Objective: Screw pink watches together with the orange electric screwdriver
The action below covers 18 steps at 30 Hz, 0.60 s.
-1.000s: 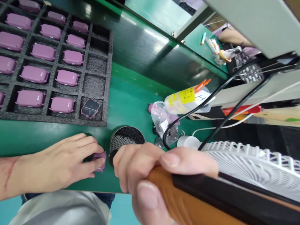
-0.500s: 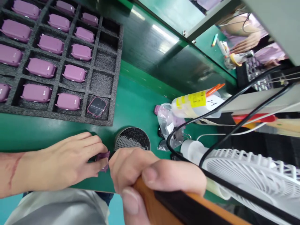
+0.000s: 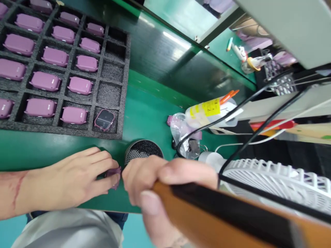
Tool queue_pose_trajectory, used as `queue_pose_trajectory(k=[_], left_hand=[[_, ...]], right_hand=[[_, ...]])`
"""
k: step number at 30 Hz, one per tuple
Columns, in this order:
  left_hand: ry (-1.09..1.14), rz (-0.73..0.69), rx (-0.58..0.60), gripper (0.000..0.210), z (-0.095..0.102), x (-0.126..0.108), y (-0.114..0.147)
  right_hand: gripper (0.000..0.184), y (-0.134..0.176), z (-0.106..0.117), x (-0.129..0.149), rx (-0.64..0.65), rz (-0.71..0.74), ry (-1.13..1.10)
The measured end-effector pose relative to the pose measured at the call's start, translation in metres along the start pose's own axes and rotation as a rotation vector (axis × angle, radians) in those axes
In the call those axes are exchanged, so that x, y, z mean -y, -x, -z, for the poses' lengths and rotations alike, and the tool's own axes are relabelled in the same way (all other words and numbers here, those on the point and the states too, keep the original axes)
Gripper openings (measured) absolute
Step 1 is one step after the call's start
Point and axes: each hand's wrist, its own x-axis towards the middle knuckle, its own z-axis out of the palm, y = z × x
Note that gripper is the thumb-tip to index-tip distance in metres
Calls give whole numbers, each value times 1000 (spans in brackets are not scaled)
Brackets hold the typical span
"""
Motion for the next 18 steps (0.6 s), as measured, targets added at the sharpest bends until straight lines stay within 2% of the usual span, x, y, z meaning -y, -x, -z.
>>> queue_pose_trajectory(k=[3, 5, 10, 14, 18], left_hand=[[50, -6, 111, 32, 10, 1, 0], [103, -17, 127, 39, 15, 3, -1], [68, -6, 35, 23, 9, 5, 1], [40, 5, 20, 18, 0, 5, 5], [54, 5, 32, 19, 1, 5, 4]], right_hand=[[24, -8, 6, -8, -143, 104, -80], [23, -13, 9, -13, -149, 95, -81], [24, -21, 10, -22, -112, 94, -53], [25, -24, 10, -25, -127, 126, -55], [25, -24, 9, -27, -132, 124, -58]])
